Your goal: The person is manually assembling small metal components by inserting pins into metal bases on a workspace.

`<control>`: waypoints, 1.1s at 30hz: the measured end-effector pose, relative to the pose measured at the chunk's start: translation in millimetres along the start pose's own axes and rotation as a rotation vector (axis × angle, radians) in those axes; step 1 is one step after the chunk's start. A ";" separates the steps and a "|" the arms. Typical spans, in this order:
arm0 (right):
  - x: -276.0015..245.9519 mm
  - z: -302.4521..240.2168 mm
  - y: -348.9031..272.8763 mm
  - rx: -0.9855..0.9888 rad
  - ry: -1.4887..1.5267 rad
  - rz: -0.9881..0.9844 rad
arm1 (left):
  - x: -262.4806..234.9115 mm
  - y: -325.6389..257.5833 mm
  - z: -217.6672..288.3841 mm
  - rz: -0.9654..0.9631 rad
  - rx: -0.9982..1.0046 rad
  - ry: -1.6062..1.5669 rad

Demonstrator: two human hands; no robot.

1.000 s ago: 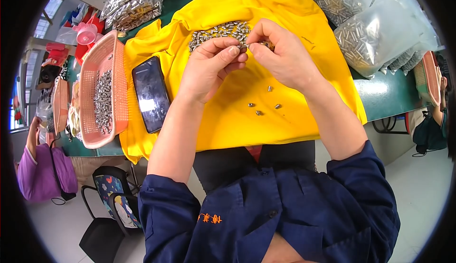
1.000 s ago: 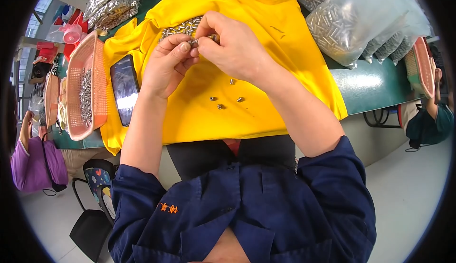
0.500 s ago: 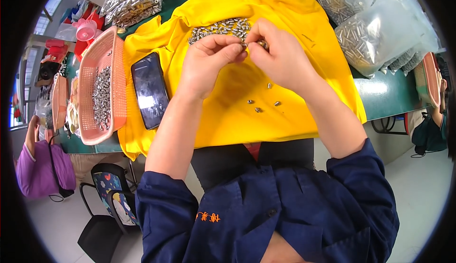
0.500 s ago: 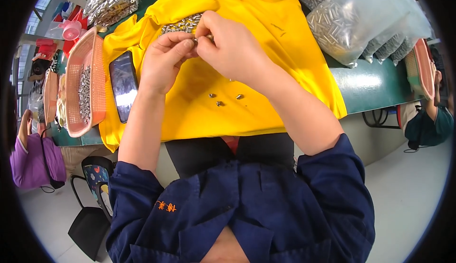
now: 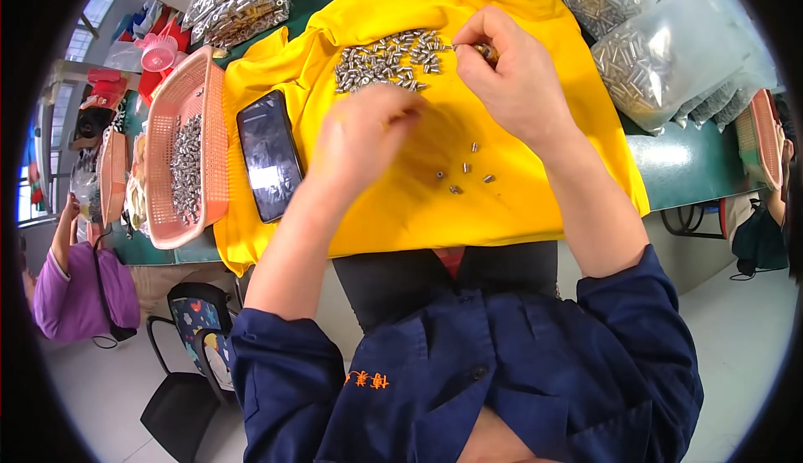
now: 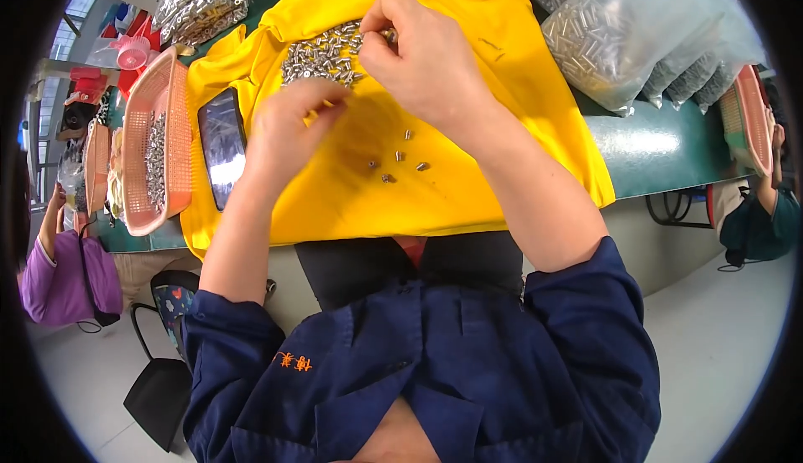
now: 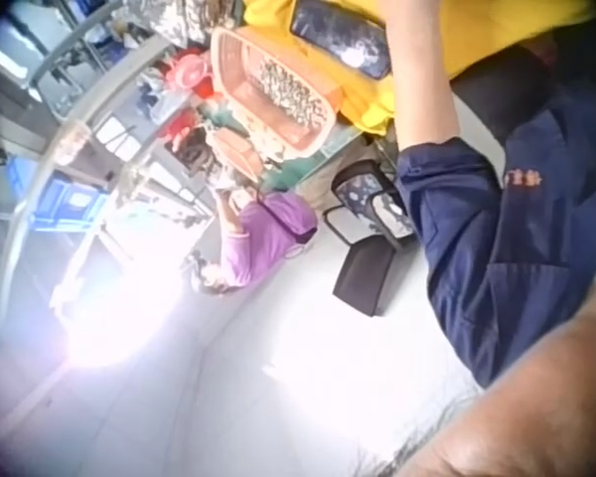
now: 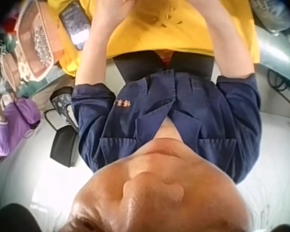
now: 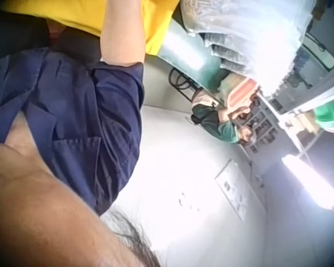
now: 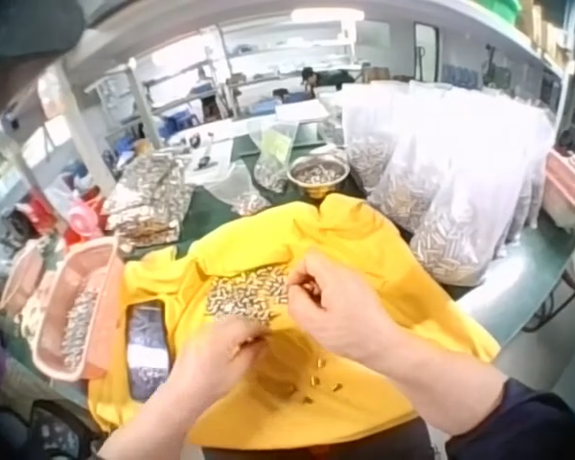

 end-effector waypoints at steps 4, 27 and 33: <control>2.8 -1.5 -0.5 -0.033 -0.008 -0.022 | -5.4 14.7 -20.4 -0.046 0.018 0.258; 12.6 -0.2 -4.6 -0.023 0.032 -0.300 | 7.2 8.7 -26.0 0.102 -0.272 -1.108; 14.6 -2.4 -5.8 -0.053 -0.009 -0.308 | 7.0 9.0 -25.8 0.087 -0.261 -1.086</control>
Point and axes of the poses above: each hand's wrist, its own y-axis towards the middle knuckle, its own x-axis out of the palm, z = x × y, the point moved 3 cm from there along y, towards the middle knuckle, and after that the axes turned 14 degrees about -y, right-handed, at the moved point
